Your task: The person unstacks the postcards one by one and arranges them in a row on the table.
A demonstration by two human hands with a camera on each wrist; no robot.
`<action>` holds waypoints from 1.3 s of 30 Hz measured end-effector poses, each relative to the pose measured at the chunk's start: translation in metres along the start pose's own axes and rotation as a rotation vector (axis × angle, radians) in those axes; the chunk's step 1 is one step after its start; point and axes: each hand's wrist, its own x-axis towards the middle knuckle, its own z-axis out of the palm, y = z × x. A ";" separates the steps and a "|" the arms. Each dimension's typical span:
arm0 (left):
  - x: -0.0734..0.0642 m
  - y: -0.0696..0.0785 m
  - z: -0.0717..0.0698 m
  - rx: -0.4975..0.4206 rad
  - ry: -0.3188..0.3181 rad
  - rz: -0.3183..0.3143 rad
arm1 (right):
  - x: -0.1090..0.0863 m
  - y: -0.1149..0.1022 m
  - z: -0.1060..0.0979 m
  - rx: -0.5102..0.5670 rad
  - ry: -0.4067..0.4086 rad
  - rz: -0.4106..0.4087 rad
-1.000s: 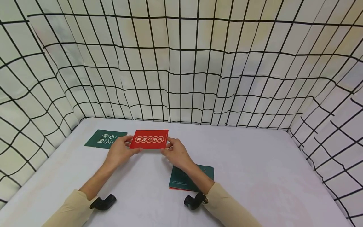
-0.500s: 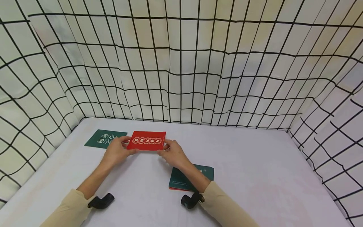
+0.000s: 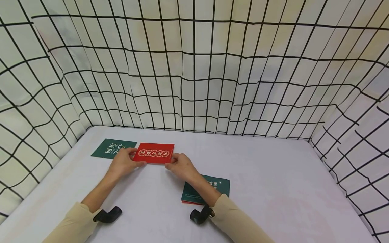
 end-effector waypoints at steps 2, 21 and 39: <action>0.000 0.000 0.000 0.002 0.000 -0.003 | 0.001 0.000 0.001 0.000 -0.001 0.002; 0.006 -0.005 0.002 -0.001 -0.005 0.002 | 0.008 0.002 0.005 -0.002 -0.004 -0.005; 0.005 -0.008 0.001 0.036 -0.008 0.015 | 0.012 -0.002 0.006 -0.050 -0.008 0.001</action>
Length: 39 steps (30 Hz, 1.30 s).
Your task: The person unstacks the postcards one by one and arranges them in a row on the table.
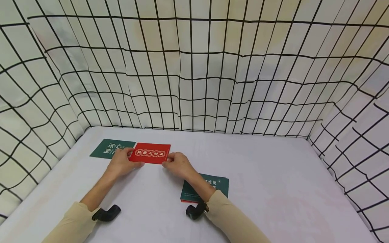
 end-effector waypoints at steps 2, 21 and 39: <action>0.000 0.001 0.000 0.004 0.001 0.005 | 0.000 0.000 0.000 -0.001 0.004 0.001; -0.009 0.010 0.005 0.139 0.123 0.093 | -0.008 0.002 -0.013 0.041 -0.030 0.016; -0.010 0.039 0.023 0.116 -0.019 0.304 | -0.036 0.005 -0.043 -0.073 0.052 -0.118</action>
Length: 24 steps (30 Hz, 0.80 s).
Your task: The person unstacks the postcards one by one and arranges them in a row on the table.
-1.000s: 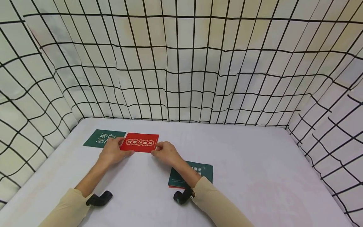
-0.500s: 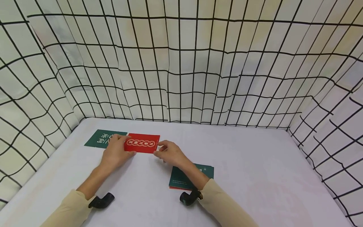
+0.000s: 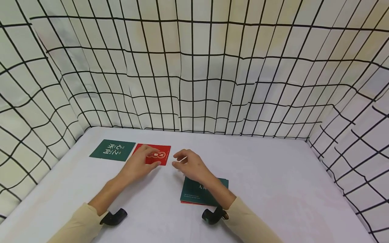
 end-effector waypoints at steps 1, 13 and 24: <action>0.000 0.003 0.002 -0.006 -0.006 0.019 | -0.002 0.000 -0.003 -0.007 0.007 -0.007; -0.001 0.025 0.018 -0.044 -0.079 0.149 | -0.022 0.009 -0.025 -0.097 0.044 -0.055; -0.006 0.040 0.026 -0.086 -0.158 0.221 | -0.038 0.021 -0.038 -0.156 0.059 -0.103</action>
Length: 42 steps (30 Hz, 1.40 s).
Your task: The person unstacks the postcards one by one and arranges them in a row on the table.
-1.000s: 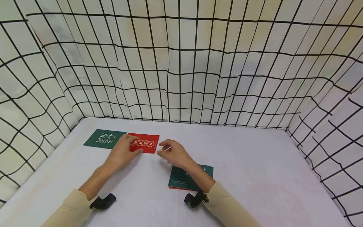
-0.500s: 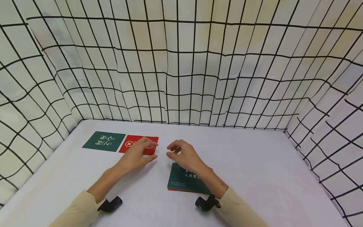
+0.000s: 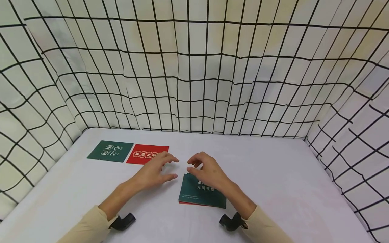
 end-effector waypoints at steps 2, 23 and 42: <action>0.000 0.002 0.002 0.002 -0.020 0.013 | -0.002 0.002 -0.001 -0.009 -0.004 -0.006; -0.001 0.016 0.014 0.000 -0.151 0.097 | -0.021 0.015 -0.011 -0.090 -0.038 -0.049; -0.001 0.018 0.019 0.087 -0.191 0.112 | -0.029 0.024 -0.018 -0.161 -0.154 0.025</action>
